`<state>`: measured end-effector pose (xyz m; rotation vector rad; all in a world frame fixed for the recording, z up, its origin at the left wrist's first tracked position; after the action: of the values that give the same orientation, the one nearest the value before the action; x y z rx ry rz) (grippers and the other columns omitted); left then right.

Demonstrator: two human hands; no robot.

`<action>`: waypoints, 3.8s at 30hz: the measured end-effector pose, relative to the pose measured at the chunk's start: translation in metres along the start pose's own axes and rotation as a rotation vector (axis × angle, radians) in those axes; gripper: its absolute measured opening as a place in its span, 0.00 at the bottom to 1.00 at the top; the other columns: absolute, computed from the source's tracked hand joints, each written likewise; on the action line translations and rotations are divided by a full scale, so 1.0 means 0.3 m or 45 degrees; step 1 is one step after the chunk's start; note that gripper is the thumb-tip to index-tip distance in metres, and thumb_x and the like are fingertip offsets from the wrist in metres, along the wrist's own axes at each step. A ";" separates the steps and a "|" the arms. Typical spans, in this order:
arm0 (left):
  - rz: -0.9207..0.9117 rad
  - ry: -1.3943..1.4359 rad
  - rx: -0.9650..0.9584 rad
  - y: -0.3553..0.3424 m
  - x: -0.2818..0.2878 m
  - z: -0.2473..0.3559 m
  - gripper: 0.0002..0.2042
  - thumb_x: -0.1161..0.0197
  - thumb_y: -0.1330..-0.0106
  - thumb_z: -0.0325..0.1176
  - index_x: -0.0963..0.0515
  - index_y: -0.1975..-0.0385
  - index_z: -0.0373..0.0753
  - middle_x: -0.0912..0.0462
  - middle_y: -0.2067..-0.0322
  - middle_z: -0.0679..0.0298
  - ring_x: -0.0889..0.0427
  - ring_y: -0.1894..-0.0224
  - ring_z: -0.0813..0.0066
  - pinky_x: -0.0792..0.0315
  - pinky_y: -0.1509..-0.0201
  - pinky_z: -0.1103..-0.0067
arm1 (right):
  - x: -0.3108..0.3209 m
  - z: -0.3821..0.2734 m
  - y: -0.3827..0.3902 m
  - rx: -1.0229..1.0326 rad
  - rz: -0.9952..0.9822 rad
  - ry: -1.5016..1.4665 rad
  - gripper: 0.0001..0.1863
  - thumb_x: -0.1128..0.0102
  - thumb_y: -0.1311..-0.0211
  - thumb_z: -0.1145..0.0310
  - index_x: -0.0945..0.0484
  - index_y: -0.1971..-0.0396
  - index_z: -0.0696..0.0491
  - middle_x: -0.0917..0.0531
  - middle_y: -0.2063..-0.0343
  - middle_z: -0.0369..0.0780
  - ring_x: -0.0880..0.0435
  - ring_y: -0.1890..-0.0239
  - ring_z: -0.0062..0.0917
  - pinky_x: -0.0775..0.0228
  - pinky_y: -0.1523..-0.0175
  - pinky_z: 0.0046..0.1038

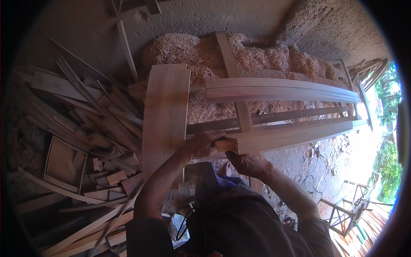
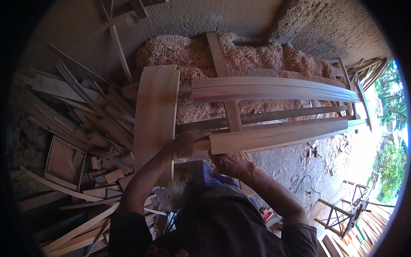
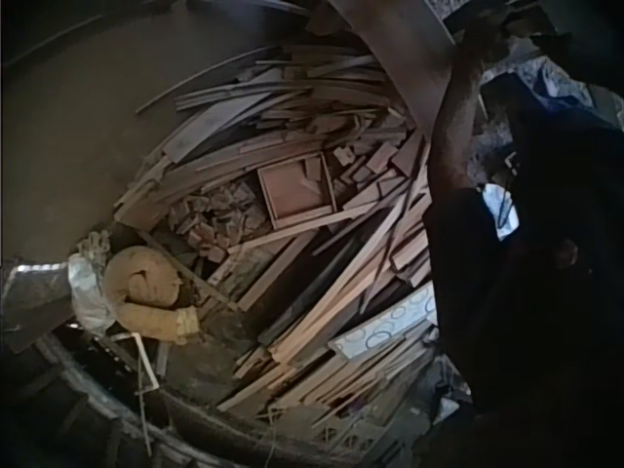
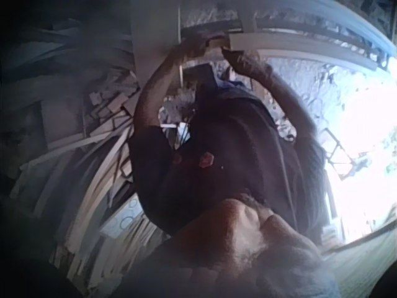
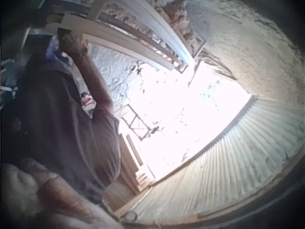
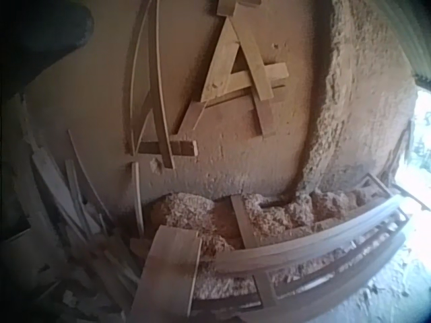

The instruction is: The person fits wooden boards together, checking the alignment of the joints by hand and marking specific points on the wood with a pencil.

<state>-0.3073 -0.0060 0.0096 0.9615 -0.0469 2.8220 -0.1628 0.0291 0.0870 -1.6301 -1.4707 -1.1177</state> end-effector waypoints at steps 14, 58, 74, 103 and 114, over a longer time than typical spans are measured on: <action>0.012 0.006 -0.005 0.004 0.007 0.012 0.32 0.24 0.45 0.32 0.25 0.37 0.39 0.16 0.49 0.46 0.17 0.44 0.46 0.22 0.40 0.62 | -0.003 -0.020 0.000 -0.024 0.241 -0.053 0.19 0.26 0.54 0.66 0.24 0.64 0.55 0.19 0.69 0.49 0.16 0.64 0.49 0.24 0.61 0.48; 0.503 -0.154 0.173 0.124 -0.036 -0.032 0.16 0.26 0.39 0.38 0.18 0.52 0.53 0.18 0.49 0.70 0.20 0.45 0.70 0.42 0.24 0.55 | 0.068 0.132 -0.412 0.463 -0.910 -0.251 0.18 0.55 0.20 0.57 0.20 0.62 0.52 0.15 0.65 0.45 0.14 0.57 0.40 0.19 0.48 0.40; 0.554 -0.166 0.144 0.128 -0.030 -0.026 0.18 0.26 0.39 0.37 0.18 0.49 0.57 0.17 0.49 0.71 0.19 0.46 0.70 0.40 0.26 0.55 | 0.068 0.130 -0.402 0.497 -0.880 -0.211 0.14 0.50 0.23 0.58 0.19 0.62 0.50 0.15 0.65 0.44 0.13 0.59 0.39 0.19 0.51 0.39; 0.520 -0.275 -0.022 0.121 -0.018 0.019 0.24 0.30 0.41 0.29 0.22 0.43 0.48 0.16 0.50 0.63 0.19 0.42 0.60 0.42 0.26 0.53 | 0.856 0.023 0.375 -0.139 1.056 -0.070 0.16 0.41 0.28 0.67 0.17 0.50 0.63 0.12 0.60 0.50 0.09 0.59 0.36 0.18 0.56 0.33; 0.926 0.039 -0.128 0.106 0.363 0.481 0.30 0.39 0.26 0.50 0.30 0.33 0.32 0.27 0.34 0.47 0.28 0.31 0.54 0.37 0.27 0.62 | 0.429 0.191 1.143 -0.701 1.711 -0.575 0.14 0.44 0.24 0.70 0.20 0.45 0.60 0.11 0.61 0.46 0.11 0.60 0.27 0.19 0.55 0.28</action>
<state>-0.3103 -0.0336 0.1912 1.0358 -0.6526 3.4242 0.1848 0.0848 0.2030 -2.6558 0.0293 -0.3309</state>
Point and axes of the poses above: each hand's wrist, its own y-axis away from the middle knuckle, its own x-axis out of the back of the hand, z = x × y, the point moved 7 cm from there along -y, towards the middle knuckle
